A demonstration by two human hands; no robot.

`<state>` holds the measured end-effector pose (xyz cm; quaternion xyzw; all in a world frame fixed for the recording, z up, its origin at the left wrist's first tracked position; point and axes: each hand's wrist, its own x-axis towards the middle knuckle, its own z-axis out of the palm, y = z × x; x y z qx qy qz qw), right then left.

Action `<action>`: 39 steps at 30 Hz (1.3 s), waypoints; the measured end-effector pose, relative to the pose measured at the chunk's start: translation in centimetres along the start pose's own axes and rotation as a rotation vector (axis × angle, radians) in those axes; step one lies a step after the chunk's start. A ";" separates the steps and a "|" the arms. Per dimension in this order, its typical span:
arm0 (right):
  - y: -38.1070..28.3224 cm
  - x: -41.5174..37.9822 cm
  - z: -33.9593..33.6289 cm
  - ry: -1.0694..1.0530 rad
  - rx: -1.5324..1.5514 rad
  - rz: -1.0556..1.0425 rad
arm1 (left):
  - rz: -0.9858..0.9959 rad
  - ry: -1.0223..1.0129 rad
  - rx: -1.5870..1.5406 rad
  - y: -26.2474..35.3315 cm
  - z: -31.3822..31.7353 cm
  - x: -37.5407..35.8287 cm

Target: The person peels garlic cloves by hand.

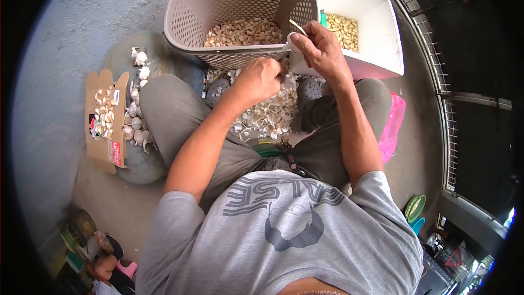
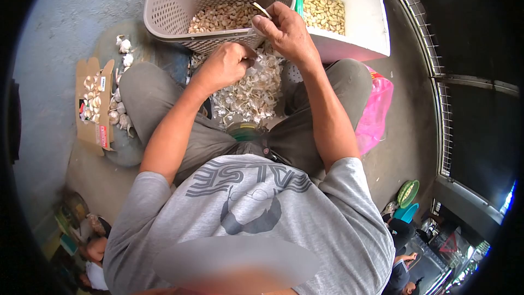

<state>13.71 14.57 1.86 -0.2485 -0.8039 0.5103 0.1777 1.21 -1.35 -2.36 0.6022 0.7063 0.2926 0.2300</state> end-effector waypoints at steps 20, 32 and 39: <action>-0.1 -0.7 4.0 -0.076 -0.084 -0.109 | -0.292 0.479 -1.248 0.9 0.8 2.1; -1.6 -0.2 4.1 0.013 0.098 0.035 | -0.315 0.495 -1.289 1.1 0.9 1.9; 0.1 0.2 5.1 -0.004 -0.091 -0.100 | -0.340 0.479 -1.392 1.2 0.0 2.0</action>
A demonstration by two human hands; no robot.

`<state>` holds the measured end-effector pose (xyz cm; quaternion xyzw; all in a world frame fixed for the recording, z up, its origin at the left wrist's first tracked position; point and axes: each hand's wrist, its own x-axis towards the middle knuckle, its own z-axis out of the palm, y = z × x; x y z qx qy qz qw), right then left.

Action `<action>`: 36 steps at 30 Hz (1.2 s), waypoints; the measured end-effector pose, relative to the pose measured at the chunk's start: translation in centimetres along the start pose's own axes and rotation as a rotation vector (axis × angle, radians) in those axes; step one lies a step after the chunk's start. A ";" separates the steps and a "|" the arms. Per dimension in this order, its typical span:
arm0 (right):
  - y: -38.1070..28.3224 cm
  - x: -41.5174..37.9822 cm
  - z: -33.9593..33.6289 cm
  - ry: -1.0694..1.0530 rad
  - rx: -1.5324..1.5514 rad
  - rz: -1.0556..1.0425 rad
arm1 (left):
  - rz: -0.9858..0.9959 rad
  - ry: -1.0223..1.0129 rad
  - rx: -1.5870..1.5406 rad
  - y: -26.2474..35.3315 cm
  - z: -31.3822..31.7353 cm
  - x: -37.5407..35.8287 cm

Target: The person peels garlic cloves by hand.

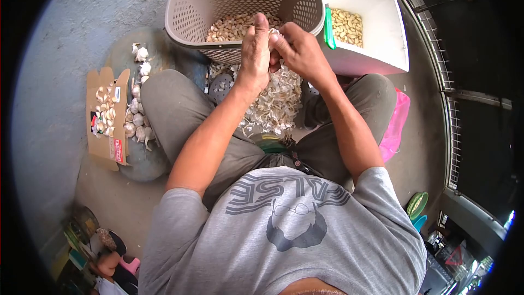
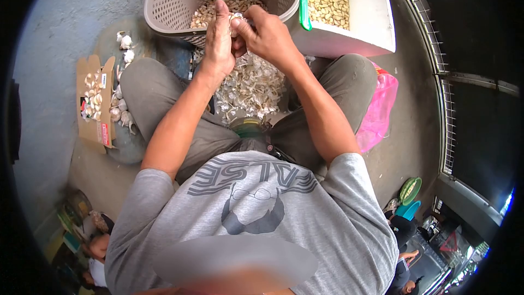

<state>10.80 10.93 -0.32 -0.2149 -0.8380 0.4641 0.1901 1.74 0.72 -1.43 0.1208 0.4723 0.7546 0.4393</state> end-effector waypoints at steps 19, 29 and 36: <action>1.5 0.2 1.4 -0.049 0.113 0.000 | -0.213 0.070 -0.163 -0.1 -1.4 -0.6; -0.2 0.0 -1.1 0.107 0.060 -0.054 | -0.110 -0.145 -0.221 0.2 -1.9 1.4; -0.9 -0.6 -1.6 0.016 -0.220 -0.361 | -0.079 -0.081 -0.126 0.6 -1.9 1.1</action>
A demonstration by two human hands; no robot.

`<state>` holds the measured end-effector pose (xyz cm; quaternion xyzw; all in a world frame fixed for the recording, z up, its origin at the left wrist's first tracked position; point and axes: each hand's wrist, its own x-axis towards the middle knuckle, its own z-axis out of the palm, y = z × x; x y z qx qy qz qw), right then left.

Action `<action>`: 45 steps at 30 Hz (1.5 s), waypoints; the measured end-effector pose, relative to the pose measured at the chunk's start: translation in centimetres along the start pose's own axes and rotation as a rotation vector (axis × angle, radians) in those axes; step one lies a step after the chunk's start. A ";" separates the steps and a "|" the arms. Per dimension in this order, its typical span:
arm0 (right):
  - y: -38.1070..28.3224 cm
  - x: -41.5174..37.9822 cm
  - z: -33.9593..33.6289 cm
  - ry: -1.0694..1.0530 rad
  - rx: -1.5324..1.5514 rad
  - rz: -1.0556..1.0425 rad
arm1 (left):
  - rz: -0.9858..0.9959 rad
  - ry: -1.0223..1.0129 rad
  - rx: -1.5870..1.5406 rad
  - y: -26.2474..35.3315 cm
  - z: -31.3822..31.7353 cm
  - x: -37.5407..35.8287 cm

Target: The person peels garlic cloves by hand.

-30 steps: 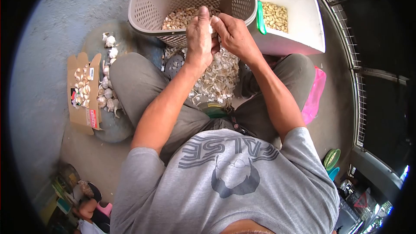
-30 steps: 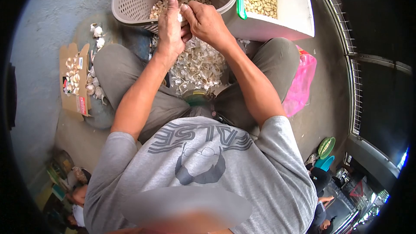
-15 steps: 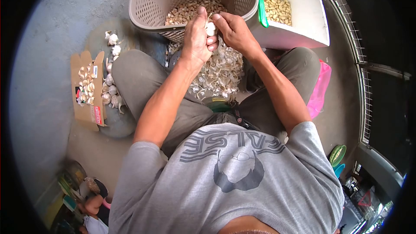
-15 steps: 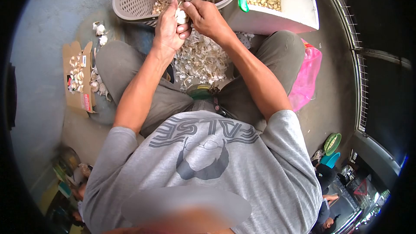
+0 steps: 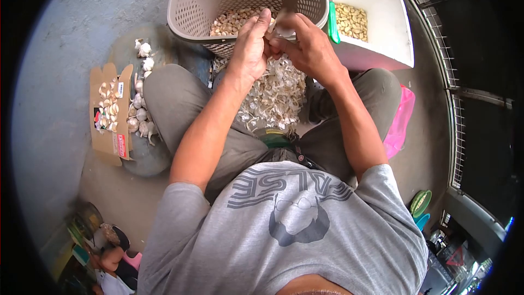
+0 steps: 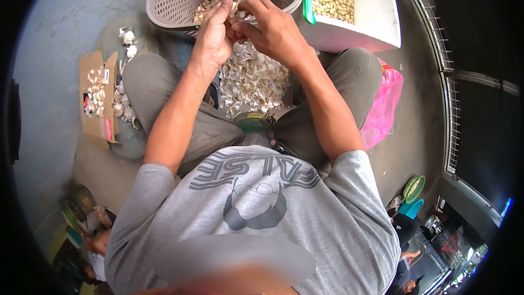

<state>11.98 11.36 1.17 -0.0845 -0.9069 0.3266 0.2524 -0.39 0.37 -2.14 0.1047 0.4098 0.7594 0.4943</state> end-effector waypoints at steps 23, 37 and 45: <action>0.5 0.8 1.2 -0.007 1.498 0.499 | -0.029 -0.024 -0.097 -0.1 -0.4 -0.2; 2.5 0.5 1.1 0.067 1.536 0.605 | -0.111 0.030 -0.201 -0.3 -0.4 0.5; 2.0 2.7 0.9 0.171 1.031 0.293 | 0.085 -0.005 -0.187 1.0 -0.6 1.9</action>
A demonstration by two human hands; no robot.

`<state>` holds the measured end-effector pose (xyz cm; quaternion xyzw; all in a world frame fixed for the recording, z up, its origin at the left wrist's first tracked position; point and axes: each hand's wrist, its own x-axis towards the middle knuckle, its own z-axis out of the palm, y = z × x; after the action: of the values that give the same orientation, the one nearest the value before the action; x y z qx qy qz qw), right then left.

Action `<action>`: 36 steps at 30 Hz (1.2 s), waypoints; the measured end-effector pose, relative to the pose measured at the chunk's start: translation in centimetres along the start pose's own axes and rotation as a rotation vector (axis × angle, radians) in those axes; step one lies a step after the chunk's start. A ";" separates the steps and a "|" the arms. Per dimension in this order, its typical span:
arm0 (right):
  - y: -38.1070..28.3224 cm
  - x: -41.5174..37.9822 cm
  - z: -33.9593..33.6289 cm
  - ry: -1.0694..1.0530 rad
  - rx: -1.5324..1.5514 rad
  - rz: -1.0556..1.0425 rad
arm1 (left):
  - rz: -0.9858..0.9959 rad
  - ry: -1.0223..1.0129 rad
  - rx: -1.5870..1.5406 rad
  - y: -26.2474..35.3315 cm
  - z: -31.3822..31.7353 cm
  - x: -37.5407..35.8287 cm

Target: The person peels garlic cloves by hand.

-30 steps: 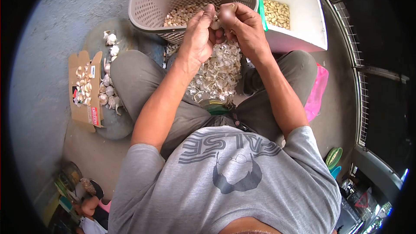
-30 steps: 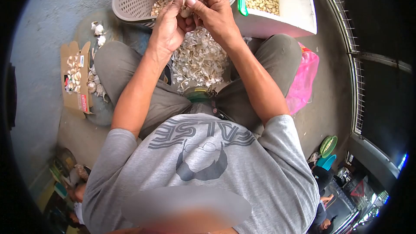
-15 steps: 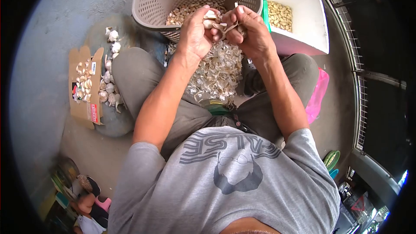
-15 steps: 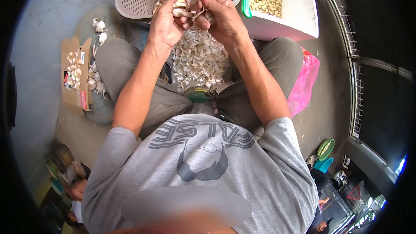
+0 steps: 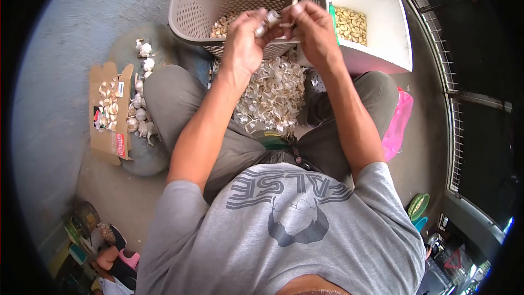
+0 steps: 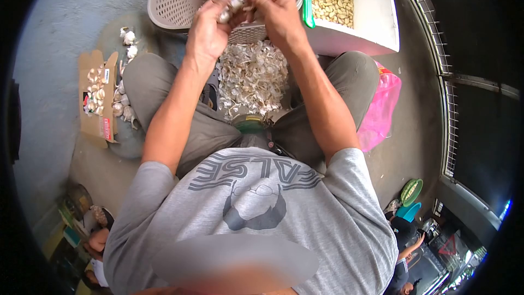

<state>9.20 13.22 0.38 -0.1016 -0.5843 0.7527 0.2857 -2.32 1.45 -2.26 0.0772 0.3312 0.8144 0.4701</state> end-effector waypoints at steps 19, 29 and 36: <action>1.5 1.0 -3.0 0.142 0.121 0.340 | 0.045 0.109 -0.001 -0.5 -1.8 2.7; 1.3 -0.4 1.1 -0.084 -1.137 -0.206 | 0.003 0.161 -0.011 -0.6 -1.1 1.4; 0.4 0.1 -0.5 -0.102 -0.678 0.217 | 0.013 0.075 0.021 0.2 -0.7 0.8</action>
<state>9.20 13.62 -0.15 -0.2143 -0.8001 0.5462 0.1248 -3.24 1.70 -2.81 0.0540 0.3567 0.8163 0.4511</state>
